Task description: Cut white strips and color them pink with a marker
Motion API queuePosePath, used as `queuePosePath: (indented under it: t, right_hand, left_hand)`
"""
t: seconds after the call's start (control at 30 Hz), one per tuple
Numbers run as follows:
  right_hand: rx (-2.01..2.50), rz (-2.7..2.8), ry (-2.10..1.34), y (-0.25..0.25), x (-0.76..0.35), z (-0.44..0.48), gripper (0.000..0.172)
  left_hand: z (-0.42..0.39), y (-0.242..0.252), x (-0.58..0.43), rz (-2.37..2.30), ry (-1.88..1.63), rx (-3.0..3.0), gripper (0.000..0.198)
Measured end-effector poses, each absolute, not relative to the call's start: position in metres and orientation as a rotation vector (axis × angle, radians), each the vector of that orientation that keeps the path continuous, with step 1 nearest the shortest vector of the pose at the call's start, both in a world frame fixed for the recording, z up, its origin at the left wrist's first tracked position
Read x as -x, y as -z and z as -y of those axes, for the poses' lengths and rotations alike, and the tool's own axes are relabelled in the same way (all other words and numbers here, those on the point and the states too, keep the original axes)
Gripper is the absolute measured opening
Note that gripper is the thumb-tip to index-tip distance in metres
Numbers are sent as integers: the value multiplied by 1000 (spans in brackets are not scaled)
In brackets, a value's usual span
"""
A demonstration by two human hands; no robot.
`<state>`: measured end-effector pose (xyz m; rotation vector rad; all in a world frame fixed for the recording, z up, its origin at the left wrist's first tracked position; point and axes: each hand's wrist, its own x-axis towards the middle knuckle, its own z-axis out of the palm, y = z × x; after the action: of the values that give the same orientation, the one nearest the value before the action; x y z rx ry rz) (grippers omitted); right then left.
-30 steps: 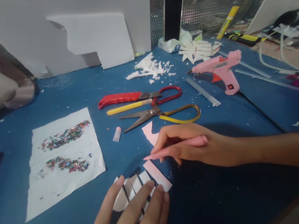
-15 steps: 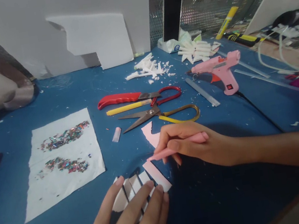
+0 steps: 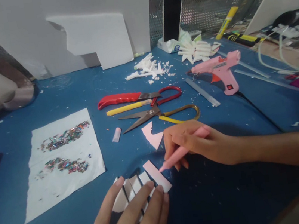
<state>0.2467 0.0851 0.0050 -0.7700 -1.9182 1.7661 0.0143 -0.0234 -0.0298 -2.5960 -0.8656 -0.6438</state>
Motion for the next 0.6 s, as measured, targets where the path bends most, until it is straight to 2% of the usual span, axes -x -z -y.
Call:
queuePosePath:
  t: [0.13,0.23,0.37,0.5,0.6]
  right_hand:
    - [775,1933,-1773,-5,-246,-85,33]
    - [720,1921,-1854,-5,-246,-84,39]
    - [762,1950,-1803,-5,-247,-84,29]
    - [720,1959,-1864,-5,-247,-85,40]
    - [764,1964,-1811,-5,-247,-86,31]
  left_hand:
    - [24,29,-13,853,627,2583,31]
    - [24,30,-12,836,595,2577,31]
    - [23,30,-13,829,610,2569,31]
    - [24,30,-14,876,672,2591,32]
    - [25,29,-14,902,699,2603,31]
